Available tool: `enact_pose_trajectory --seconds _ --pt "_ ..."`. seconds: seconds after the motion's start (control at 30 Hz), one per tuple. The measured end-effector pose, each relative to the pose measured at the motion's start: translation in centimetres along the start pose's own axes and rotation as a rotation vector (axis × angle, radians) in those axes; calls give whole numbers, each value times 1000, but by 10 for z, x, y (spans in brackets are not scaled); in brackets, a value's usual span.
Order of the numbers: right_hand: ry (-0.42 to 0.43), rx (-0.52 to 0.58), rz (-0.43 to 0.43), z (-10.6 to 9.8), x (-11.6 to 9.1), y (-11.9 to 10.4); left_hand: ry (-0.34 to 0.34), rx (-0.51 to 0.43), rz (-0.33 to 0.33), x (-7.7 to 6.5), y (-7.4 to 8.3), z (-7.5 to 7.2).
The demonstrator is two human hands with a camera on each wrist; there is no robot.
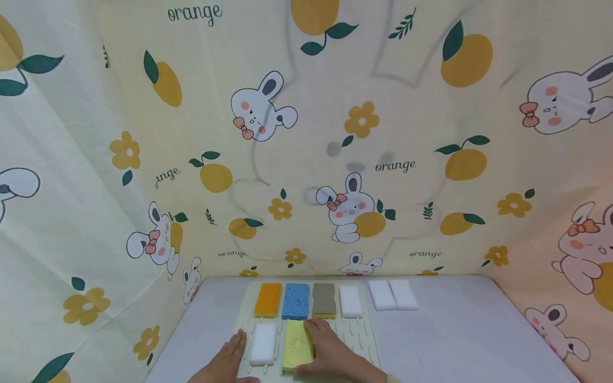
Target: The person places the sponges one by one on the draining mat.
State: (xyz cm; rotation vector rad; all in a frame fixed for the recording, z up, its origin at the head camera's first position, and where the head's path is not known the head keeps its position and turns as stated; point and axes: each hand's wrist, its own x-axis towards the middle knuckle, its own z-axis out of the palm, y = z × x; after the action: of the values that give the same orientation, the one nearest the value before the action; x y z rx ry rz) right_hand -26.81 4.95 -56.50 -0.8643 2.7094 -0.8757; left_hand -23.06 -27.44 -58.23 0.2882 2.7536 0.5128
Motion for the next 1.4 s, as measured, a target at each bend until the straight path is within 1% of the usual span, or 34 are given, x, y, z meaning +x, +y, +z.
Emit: enact_pose_trajectory --seconds 0.1,0.17,0.37,0.5,0.6,0.77,0.97,1.1,1.2,1.3,1.4 --pt "-2 -34 -18 2 4 0 5 -15 8 0 1 -1" --pt "-10 -59 -16 4 7 -1 8 -22 7 -1 1 -1" --pt "-50 -84 57 6 15 -6 9 -15 1 -2 2 -1" --pt "-60 -120 62 8 19 -7 6 -8 -1 -3 5 -2" --pt "-67 -144 59 8 21 -7 -1 -13 -14 -1 4 -1" --pt "-82 -143 64 5 23 -11 -2 -29 -29 3 0 1" --pt "-84 -152 62 7 23 -11 6 -25 -16 2 -1 1" --pt "-91 -152 72 8 23 -10 -2 -32 -49 2 1 2" --pt "-94 -154 63 7 22 -10 -11 -41 -81 2 2 2" --pt "-91 -155 42 6 20 -9 -13 -33 -77 3 2 2" --pt "-84 -142 26 5 17 -8 -9 -21 -54 3 2 2"
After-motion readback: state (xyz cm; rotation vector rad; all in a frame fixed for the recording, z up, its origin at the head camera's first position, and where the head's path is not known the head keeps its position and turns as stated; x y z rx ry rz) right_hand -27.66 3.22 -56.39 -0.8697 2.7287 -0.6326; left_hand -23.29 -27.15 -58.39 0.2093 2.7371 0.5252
